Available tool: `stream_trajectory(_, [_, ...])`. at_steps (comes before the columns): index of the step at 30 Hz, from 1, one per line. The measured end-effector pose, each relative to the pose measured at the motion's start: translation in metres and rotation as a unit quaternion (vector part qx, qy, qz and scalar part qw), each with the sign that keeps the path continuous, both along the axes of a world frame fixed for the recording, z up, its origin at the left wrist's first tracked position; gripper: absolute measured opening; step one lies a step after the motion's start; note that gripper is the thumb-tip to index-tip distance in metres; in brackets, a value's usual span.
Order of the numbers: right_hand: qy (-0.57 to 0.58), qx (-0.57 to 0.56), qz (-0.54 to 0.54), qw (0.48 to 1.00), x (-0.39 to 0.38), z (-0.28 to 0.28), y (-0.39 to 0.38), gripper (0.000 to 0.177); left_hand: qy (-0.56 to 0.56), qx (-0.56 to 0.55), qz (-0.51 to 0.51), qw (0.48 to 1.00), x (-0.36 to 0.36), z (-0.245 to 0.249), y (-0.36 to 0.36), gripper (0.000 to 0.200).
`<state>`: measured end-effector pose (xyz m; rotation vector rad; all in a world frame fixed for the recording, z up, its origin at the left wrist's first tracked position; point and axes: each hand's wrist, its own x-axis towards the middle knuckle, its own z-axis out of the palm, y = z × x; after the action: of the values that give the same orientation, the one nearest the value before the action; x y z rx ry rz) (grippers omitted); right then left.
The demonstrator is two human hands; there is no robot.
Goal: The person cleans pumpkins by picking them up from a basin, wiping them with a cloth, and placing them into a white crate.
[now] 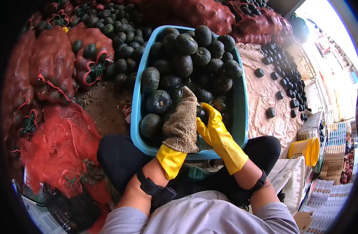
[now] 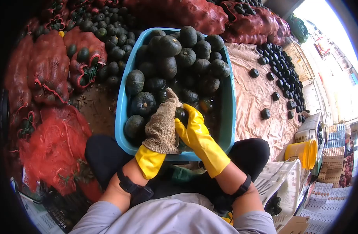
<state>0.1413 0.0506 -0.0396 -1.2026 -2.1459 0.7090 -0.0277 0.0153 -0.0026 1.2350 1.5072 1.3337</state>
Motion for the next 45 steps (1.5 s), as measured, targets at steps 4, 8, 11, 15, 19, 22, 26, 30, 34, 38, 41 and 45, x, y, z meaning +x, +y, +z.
stream_trajectory(4, [0.029,-0.059,0.148,0.987,0.006,0.05,-0.003,0.066,0.066,0.039,-0.025,0.997,-0.009,0.003,-0.006,0.047])
stream_trajectory(8, [0.438,-0.487,-0.059,0.753,-0.004,0.007,-0.009,0.052,0.125,-0.029,0.02,0.991,0.001,0.004,-0.015,0.056])
stream_trajectory(11, [0.383,-0.416,-0.147,0.811,-0.018,0.006,-0.012,0.049,0.176,-0.006,0.106,0.979,0.031,-0.032,-0.01,0.072])
stream_trajectory(15, [0.076,-0.103,0.095,0.987,-0.004,0.044,-0.007,0.075,0.22,0.022,-0.023,0.975,0.001,-0.011,-0.005,0.068])
stream_trajectory(19, [0.175,-0.207,0.103,0.957,-0.001,0.059,-0.007,0.059,0.127,0.026,-0.017,0.991,-0.017,0.007,-0.011,0.066])
stream_trajectory(22, [0.408,-0.437,-0.06,0.799,-0.017,0.031,-0.001,0.052,0.0,0.009,0.048,0.999,0.012,-0.036,0.005,0.06])
stream_trajectory(26, [0.166,0.028,-0.146,0.975,-0.018,-0.029,0.011,0.054,-0.14,-0.053,0.141,0.979,0.046,-0.017,0.001,0.051])
stream_trajectory(30, [0.048,0.042,-0.083,0.995,-0.019,-0.003,-0.005,0.052,0.007,0.003,0.056,0.998,0.026,-0.001,-0.009,0.051])
stream_trajectory(34, [0.429,-0.461,-0.02,0.777,-0.009,-0.03,-0.011,0.058,0.13,0.037,-0.051,0.99,-0.002,0.014,-0.017,0.052])
stream_trajectory(38, [0.442,-0.663,-0.127,0.591,0.003,0.056,-0.007,0.087,0.242,0.018,-0.033,0.97,-0.004,0.015,-0.016,0.054])
stream_trajectory(41, [0.525,-0.631,0.077,0.566,0.047,0.056,0.006,0.105,0.008,-0.012,-0.063,0.998,-0.003,-0.003,-0.008,0.03])
stream_trajectory(45, [0.692,-0.366,-0.011,0.622,0.171,0.114,-0.012,0.089,-0.113,0.038,-0.05,0.992,0.006,-0.005,-0.002,0.007])
